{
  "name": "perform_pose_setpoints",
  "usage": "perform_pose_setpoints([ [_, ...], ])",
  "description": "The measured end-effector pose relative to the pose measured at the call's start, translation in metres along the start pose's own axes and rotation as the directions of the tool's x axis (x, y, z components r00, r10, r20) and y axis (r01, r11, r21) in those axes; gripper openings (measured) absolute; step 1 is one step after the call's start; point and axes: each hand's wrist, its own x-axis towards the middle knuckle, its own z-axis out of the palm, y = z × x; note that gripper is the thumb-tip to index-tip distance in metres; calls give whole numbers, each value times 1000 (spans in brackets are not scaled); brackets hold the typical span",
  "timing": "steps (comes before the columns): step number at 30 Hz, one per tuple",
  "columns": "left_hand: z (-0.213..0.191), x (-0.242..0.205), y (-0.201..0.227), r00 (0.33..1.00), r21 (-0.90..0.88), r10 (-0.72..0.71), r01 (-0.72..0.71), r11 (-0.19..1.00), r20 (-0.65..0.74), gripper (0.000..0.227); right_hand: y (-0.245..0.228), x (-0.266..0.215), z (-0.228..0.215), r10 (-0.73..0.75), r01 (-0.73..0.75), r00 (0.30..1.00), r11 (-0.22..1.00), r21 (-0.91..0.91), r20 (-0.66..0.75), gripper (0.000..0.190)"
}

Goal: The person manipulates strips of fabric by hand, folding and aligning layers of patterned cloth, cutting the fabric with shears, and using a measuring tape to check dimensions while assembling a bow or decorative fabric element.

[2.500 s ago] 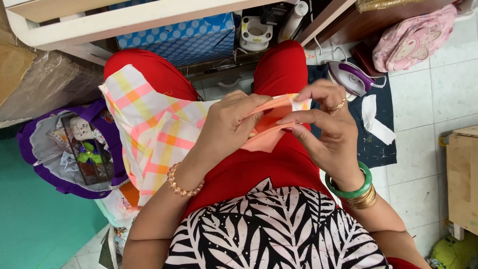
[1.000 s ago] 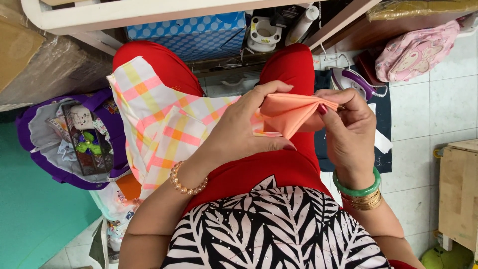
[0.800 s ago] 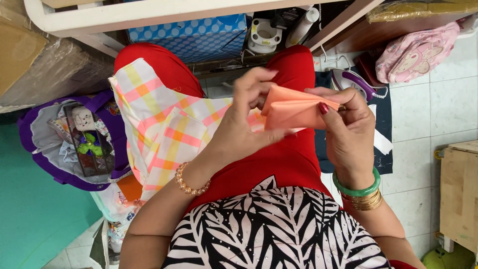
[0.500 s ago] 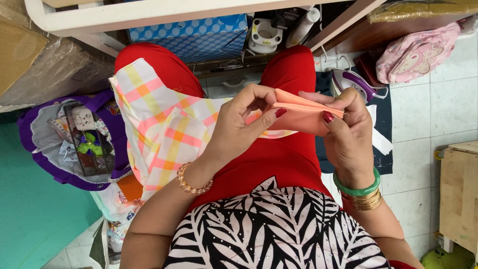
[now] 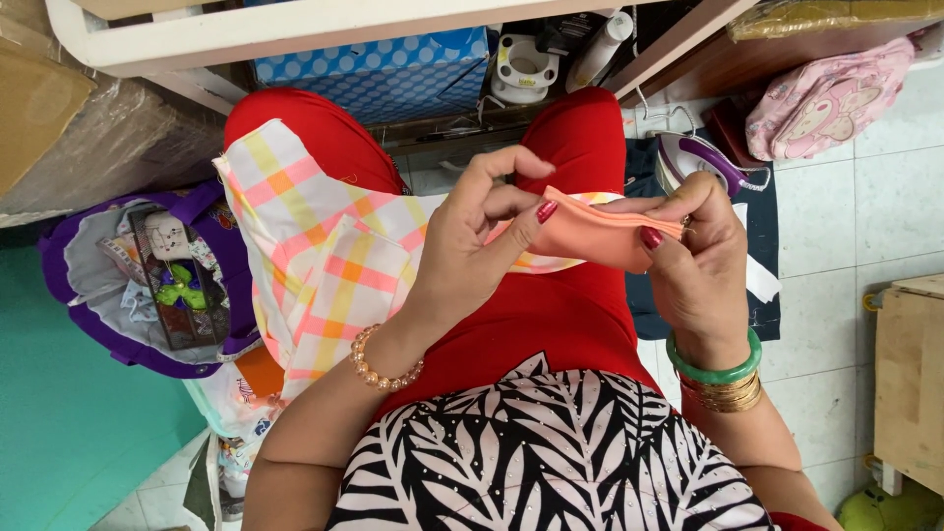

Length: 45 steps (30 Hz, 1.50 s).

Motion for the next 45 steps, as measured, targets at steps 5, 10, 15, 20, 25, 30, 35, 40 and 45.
perform_pose_setpoints([
  [5,0,-5,-3,980,211,200,-195,958,-4,35,-14,3,12,-3,-2,998,997,-76,-59,20],
  [10,-1,-1,4,977,219,212,-210,953,11,48,-21,10,17,-46,42,998,996,-80,-49,22],
  [15,-3,1,4,973,276,222,-233,933,70,55,-36,16,23,-78,79,997,979,-190,14,13],
  [20,-12,8,34,937,347,340,-346,871,80,48,-56,26,16,-153,160,987,963,-216,48,11],
  [25,-25,20,74,944,583,278,-328,743,177,66,-78,39,28,-174,195,980,933,-304,94,10],
  [30,-22,27,87,827,706,459,-536,464,326,14,-73,41,41,-196,223,974,907,-358,110,13],
  [35,-26,12,100,797,706,519,-558,437,309,8,-66,50,50,-176,261,921,941,-215,348,30],
  [40,-88,-32,141,862,804,491,-380,457,128,14,-28,67,59,10,313,792,851,-421,610,26],
  [45,-167,-74,115,835,637,414,-102,764,-362,14,-8,95,69,263,-151,797,958,-242,544,14],
])
